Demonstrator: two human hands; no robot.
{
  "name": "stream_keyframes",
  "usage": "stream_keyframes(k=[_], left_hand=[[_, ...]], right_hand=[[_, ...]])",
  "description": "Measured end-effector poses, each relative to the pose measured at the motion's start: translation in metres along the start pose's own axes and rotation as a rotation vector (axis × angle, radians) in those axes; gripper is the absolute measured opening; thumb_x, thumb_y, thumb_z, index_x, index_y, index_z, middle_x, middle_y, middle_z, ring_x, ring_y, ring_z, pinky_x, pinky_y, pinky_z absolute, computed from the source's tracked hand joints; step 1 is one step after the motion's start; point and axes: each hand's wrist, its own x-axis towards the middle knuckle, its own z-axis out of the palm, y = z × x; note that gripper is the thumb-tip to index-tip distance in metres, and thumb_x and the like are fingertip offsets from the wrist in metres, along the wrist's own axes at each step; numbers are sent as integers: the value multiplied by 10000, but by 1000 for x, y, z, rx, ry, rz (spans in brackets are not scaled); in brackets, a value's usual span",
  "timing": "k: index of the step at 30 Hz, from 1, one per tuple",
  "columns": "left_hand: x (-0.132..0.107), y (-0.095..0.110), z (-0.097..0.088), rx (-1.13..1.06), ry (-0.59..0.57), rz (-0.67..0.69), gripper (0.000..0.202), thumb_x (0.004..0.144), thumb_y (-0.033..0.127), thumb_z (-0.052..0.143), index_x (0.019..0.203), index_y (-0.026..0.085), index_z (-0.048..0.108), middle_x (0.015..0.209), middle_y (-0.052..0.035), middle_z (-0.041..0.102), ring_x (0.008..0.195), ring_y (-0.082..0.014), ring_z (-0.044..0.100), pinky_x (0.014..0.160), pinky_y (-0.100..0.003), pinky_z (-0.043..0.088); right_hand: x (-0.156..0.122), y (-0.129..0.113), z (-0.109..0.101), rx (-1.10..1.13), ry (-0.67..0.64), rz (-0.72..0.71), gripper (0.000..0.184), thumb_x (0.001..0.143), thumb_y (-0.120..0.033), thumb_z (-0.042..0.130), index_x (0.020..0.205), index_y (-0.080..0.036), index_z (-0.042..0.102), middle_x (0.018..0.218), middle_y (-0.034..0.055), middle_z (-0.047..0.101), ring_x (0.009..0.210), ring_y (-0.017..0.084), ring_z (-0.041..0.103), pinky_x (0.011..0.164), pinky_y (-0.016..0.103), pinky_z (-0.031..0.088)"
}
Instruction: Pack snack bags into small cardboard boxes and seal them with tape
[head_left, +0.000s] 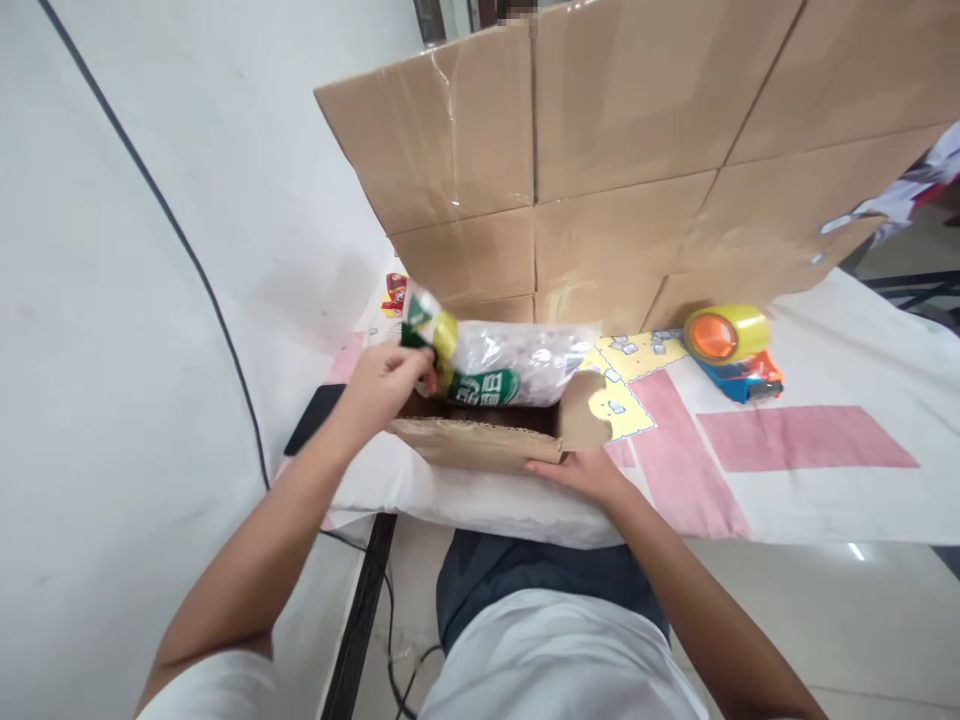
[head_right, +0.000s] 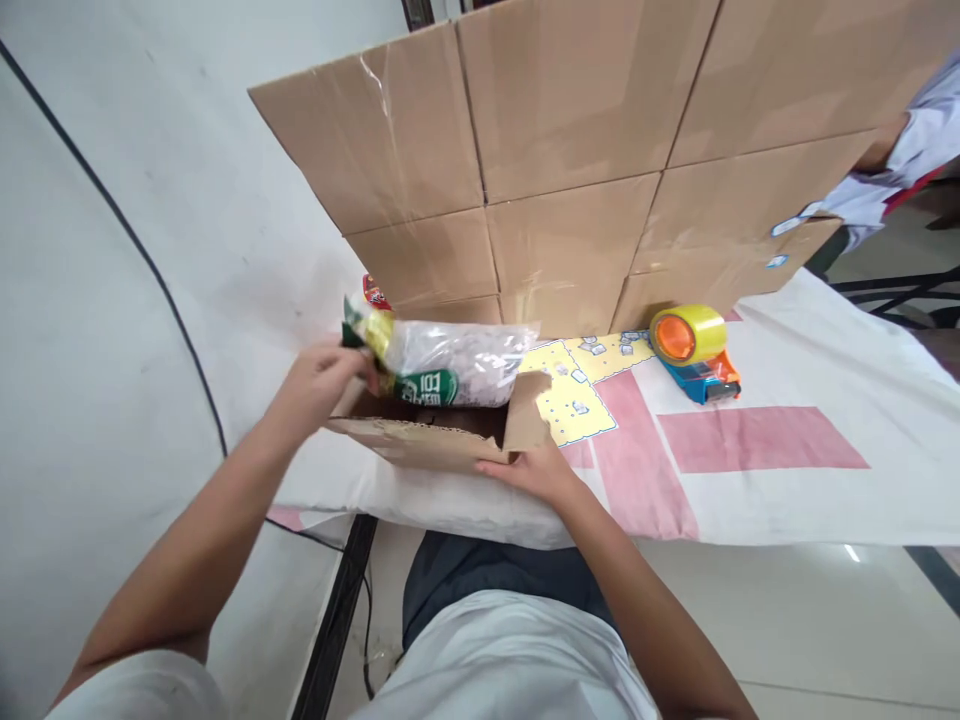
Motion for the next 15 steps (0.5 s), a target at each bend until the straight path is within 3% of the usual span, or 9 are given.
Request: stream_keyframes(k=[1, 3, 5, 7, 9, 12, 13, 15], left_hand=[[0, -9, -7, 113, -150, -3, 450, 892, 472, 567, 514, 245, 652, 716, -54, 724, 880, -272, 693, 810, -401, 533], [-1, -20, -21, 303, -285, 2, 345, 806, 486, 653, 541, 268, 687, 945, -55, 794, 1125, -355, 664, 974, -494, 512], [-5, -19, -32, 382, -261, 14, 336, 814, 533, 661, 611, 270, 710, 1240, -46, 755, 1330, -390, 556, 1107, -574, 426], [-9, -6, -36, 340, -243, 31, 390, 878, 573, 617, 676, 250, 701, 1386, -46, 682, 1373, -360, 530, 1134, -551, 413], [-12, 12, -34, 258, -340, 39, 391, 934, 590, 557, 830, 254, 728, 1376, -45, 684, 1291, -301, 602, 1069, -454, 481], [-17, 32, -26, 279, -648, 14, 466, 924, 659, 553, 1152, 299, 743, 1165, -35, 766, 1019, -262, 715, 838, -351, 547], [-19, 34, -23, 314, -725, 12, 493, 910, 675, 568, 1191, 309, 741, 1077, -32, 782, 928, -259, 726, 761, -334, 538], [-23, 33, -16, 365, -754, 47, 459, 895, 669, 599, 1131, 317, 775, 905, -23, 784, 763, -246, 716, 642, -315, 491]], right_hand=[[1, 0, 0, -8, 13, 9, 718, 795, -675, 748, 1316, -205, 595, 1174, 142, 655, 1140, 386, 638, 1000, 591, 549], [2, -1, -1, -35, 55, -10, 773, 785, -665, 765, 1372, -206, 562, 1220, 149, 631, 1197, 400, 606, 1022, 595, 536], [3, -2, 0, -63, 71, -63, 867, 751, -649, 804, 1435, -206, 509, 1285, 160, 598, 1264, 414, 565, 1055, 604, 518], [3, -2, 1, -79, 53, -93, 943, 729, -628, 829, 1485, -209, 452, 1318, 172, 578, 1292, 419, 545, 1062, 610, 514], [3, -2, 2, -89, 38, -101, 1012, 728, -616, 833, 1539, -213, 383, 1356, 190, 558, 1315, 426, 529, 1060, 617, 516], [1, -3, 0, -121, 73, -170, 1134, 766, -585, 814, 1637, -216, 189, 1558, 227, 385, 1465, 447, 396, 1133, 650, 446], [1, -3, -1, -131, 91, -212, 1166, 777, -580, 806, 1655, -230, 123, 1632, 222, 277, 1519, 448, 322, 1169, 663, 400], [1, -6, -7, -123, 95, -284, 1114, 805, -593, 774, 1657, -289, 125, 1714, 171, 95, 1584, 438, 198, 1219, 672, 319]])
